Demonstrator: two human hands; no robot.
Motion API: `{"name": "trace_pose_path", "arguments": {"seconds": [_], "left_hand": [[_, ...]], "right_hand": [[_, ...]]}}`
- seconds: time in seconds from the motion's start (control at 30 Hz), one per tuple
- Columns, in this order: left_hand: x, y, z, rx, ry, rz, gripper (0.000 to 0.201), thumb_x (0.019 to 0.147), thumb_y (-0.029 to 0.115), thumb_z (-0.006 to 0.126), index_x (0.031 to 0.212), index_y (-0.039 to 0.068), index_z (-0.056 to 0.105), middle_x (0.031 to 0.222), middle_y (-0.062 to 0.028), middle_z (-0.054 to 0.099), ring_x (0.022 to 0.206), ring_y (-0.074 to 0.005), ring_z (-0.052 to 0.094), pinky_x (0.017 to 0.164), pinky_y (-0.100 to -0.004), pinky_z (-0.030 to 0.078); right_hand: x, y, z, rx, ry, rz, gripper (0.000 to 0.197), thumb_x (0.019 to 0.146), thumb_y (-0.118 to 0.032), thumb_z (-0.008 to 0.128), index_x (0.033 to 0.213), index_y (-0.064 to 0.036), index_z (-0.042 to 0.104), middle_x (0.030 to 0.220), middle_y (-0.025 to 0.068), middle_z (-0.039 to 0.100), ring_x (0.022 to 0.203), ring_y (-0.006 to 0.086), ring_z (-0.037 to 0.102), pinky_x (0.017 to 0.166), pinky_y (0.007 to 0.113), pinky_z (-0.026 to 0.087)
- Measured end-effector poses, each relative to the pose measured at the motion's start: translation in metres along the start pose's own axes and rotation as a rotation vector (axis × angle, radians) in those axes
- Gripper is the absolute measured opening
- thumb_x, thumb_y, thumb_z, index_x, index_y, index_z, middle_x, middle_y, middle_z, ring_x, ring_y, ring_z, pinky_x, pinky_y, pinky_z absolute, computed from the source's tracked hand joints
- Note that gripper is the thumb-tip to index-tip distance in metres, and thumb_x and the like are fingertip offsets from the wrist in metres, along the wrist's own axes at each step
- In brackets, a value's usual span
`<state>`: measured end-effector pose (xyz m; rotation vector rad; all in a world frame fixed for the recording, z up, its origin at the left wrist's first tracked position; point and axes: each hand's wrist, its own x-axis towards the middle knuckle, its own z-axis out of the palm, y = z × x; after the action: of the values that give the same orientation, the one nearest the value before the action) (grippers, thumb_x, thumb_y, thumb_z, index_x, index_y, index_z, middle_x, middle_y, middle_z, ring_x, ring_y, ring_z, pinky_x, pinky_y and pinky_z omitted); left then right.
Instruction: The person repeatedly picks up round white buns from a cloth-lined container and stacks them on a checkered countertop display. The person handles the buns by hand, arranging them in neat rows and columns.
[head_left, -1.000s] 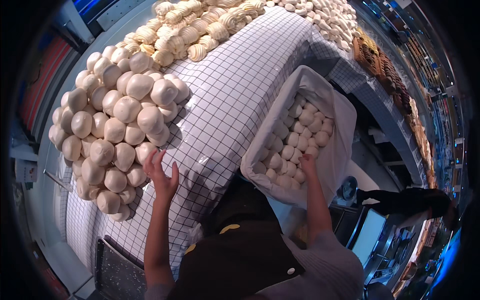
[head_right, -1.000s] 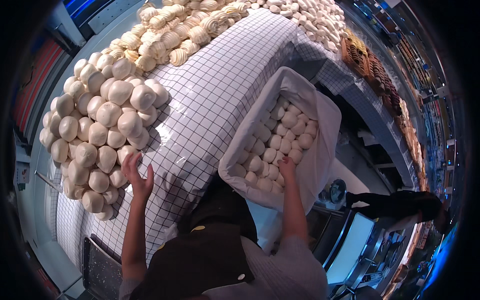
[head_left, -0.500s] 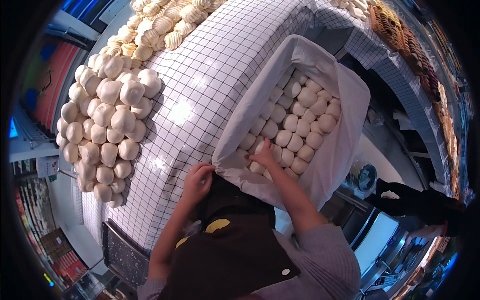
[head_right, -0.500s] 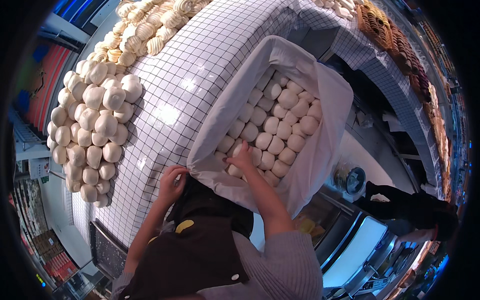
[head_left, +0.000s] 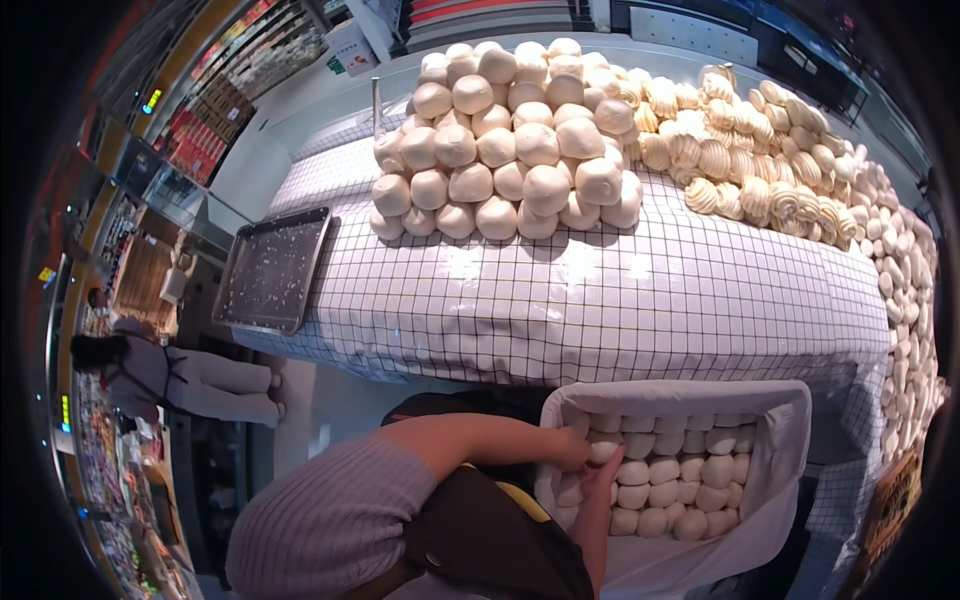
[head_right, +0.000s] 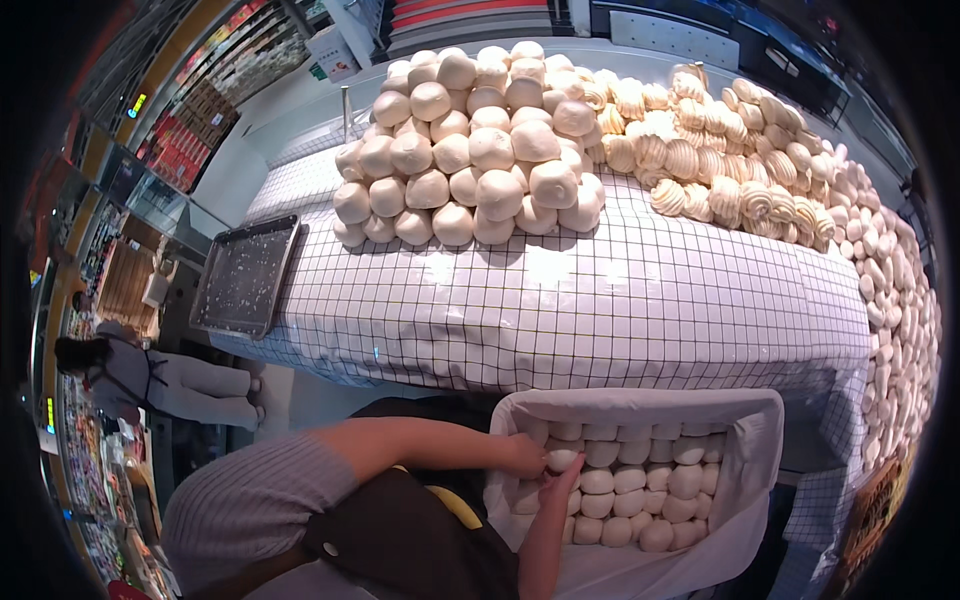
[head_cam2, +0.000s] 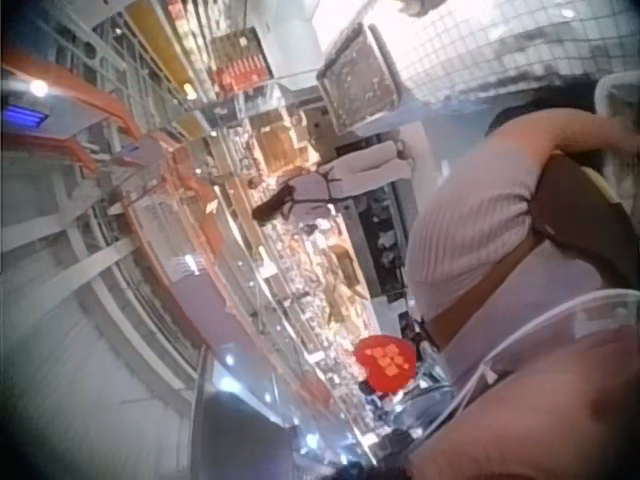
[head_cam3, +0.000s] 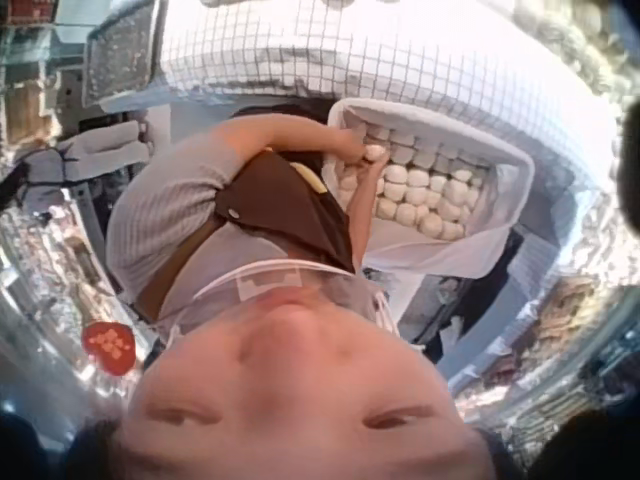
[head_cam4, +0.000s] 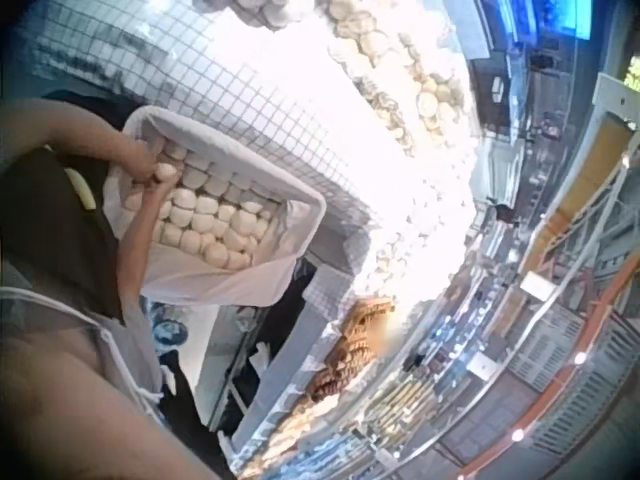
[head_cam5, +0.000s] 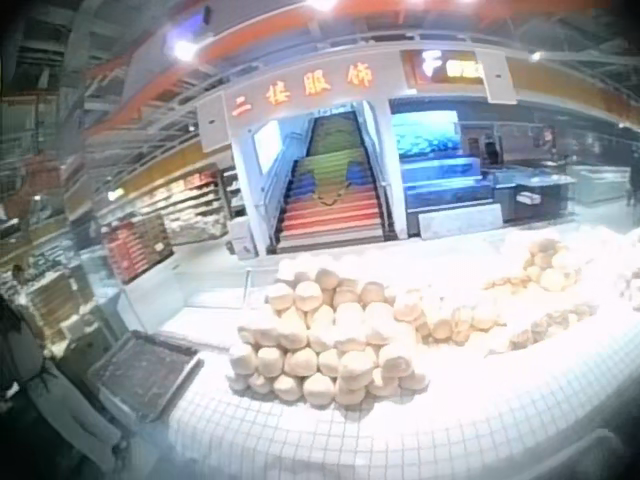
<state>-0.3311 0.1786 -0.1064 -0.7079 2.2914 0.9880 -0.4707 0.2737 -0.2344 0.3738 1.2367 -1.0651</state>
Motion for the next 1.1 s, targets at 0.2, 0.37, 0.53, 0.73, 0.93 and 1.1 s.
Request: {"name": "trace_pose_path", "arguments": {"seconds": [0.2,0.37,0.53,0.73,0.93,1.1], "left_hand": [[-0.017,0.015,-0.031,0.054,-0.086,-0.018,0.035,0.088,0.024,0.063,0.115,0.005,0.074,0.126,-0.0206,0.067,0.117,-0.0382,0.064,0.096,-0.0478,0.052],[-0.025,0.022,-0.049,-0.056,-0.054,-0.028,0.036,0.091,0.026,0.059,0.118,0.005,0.070,0.133,-0.0197,0.062,0.118,-0.0399,0.063,0.097,-0.0480,0.051],[-0.029,0.024,-0.039,-0.139,0.007,-0.045,0.045,0.095,0.028,0.055,0.134,0.006,0.055,0.134,-0.0214,0.059,0.121,-0.0404,0.061,0.099,-0.0498,0.049],[-0.024,0.025,-0.045,-0.233,0.086,-0.166,0.073,0.085,0.032,0.066,0.149,0.009,0.039,0.142,-0.0215,0.053,0.127,-0.0405,0.057,0.105,-0.0501,0.046],[-0.005,0.010,-0.034,-0.346,0.098,-0.167,0.100,0.069,0.034,0.080,0.154,0.014,0.032,0.143,-0.0224,0.049,0.129,-0.0421,0.054,0.107,-0.0505,0.045],[0.000,0.005,-0.030,-0.286,0.105,-0.110,0.092,0.078,0.035,0.072,0.156,0.013,0.030,0.146,-0.0240,0.044,0.128,-0.0460,0.054,0.107,-0.0489,0.045]], "right_hand": [[-0.022,-0.004,0.003,-0.051,-0.110,-0.042,0.084,0.088,-0.080,0.051,0.141,-0.0152,0.049,0.133,0.0116,0.059,0.117,0.0291,0.060,0.090,0.045,0.053],[-0.016,-0.010,-0.025,-0.129,-0.140,-0.016,0.076,0.089,-0.080,0.048,0.128,-0.0152,0.058,0.111,0.0057,0.069,0.095,0.0201,0.067,0.073,0.037,0.054],[-0.028,-0.006,0.008,-0.047,-0.122,-0.066,0.085,0.088,-0.083,0.046,0.136,-0.0134,0.054,0.130,0.0082,0.062,0.116,0.0241,0.062,0.094,0.039,0.051],[-0.052,0.009,0.028,0.015,-0.134,-0.142,0.103,0.085,-0.083,0.052,0.155,-0.0100,0.034,0.152,0.0137,0.044,0.138,0.0315,0.045,0.112,0.046,0.039],[-0.028,0.022,0.052,0.108,0.012,-0.243,0.096,0.091,-0.075,0.053,0.158,-0.0117,0.026,0.155,0.0137,0.038,0.137,0.0294,0.045,0.111,0.044,0.040],[0.008,0.048,0.060,0.057,0.132,-0.480,0.087,0.092,-0.066,0.058,0.150,-0.0071,0.032,0.147,0.0160,0.042,0.127,0.0285,0.051,0.105,0.041,0.045]]}}
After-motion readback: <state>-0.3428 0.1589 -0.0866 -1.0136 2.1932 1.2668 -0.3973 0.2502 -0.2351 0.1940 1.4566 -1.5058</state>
